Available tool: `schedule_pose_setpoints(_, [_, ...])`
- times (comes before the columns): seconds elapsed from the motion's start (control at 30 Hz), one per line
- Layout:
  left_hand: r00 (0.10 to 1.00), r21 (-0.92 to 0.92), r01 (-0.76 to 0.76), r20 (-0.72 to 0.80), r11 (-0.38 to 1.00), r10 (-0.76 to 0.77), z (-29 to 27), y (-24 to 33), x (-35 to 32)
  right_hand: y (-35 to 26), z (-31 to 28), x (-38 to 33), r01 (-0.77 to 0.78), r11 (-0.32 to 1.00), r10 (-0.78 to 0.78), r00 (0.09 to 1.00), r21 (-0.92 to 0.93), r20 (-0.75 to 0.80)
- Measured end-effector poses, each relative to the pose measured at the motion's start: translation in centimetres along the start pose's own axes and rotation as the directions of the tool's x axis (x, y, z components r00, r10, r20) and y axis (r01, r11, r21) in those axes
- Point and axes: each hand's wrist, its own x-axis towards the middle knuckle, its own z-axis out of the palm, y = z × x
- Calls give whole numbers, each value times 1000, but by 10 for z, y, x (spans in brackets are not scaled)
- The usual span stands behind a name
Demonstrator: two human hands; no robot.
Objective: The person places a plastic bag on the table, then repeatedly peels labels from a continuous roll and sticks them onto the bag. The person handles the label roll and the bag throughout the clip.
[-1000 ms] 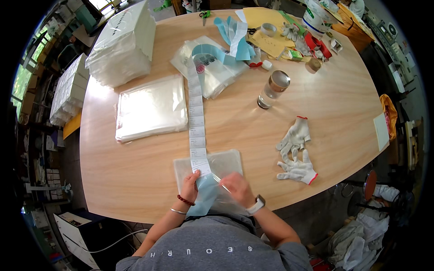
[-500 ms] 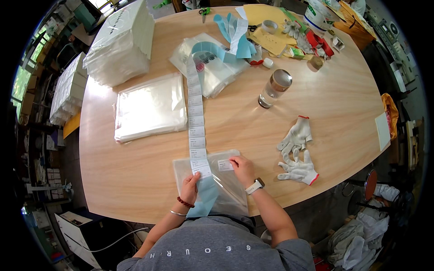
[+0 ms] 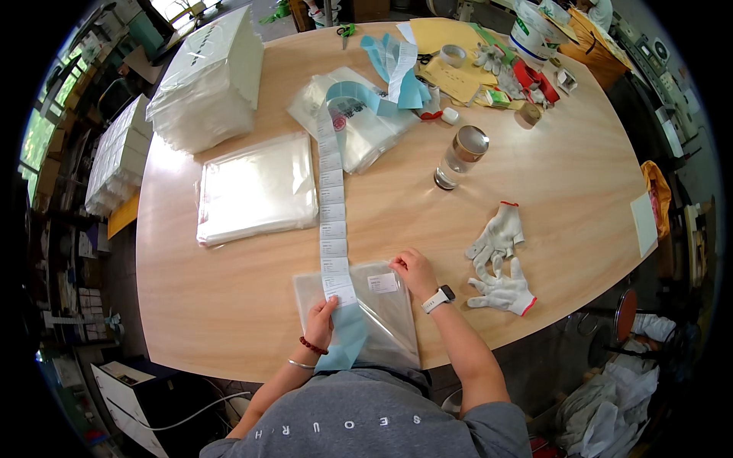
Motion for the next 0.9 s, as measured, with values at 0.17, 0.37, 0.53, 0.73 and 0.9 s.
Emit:
schedule_pose_setpoints(0.17, [999,-63,-43,3,997,44,4,-2,-1,-9,-1,-9,243,957,-268,950,-159,-160])
schedule_pose_setpoints(0.37, [995,-182,-78,42,980,87,17,22,-17,-42,-2,-33,330,938,-344,923,-105,-173])
schedule_pose_setpoints(0.53, [962,-177,-73,247,982,116,9,24,-12,-49,24,-71,-105,925,-89,874,364,477])
schedule_pose_setpoints(0.73, [932,89,-252,290,964,217,15,0,-1,-38,50,-69,-106,822,54,993,560,108])
schedule_pose_setpoints(0.9, [981,68,-53,192,996,39,2,-4,13,-56,38,-69,28,953,-66,991,303,116])
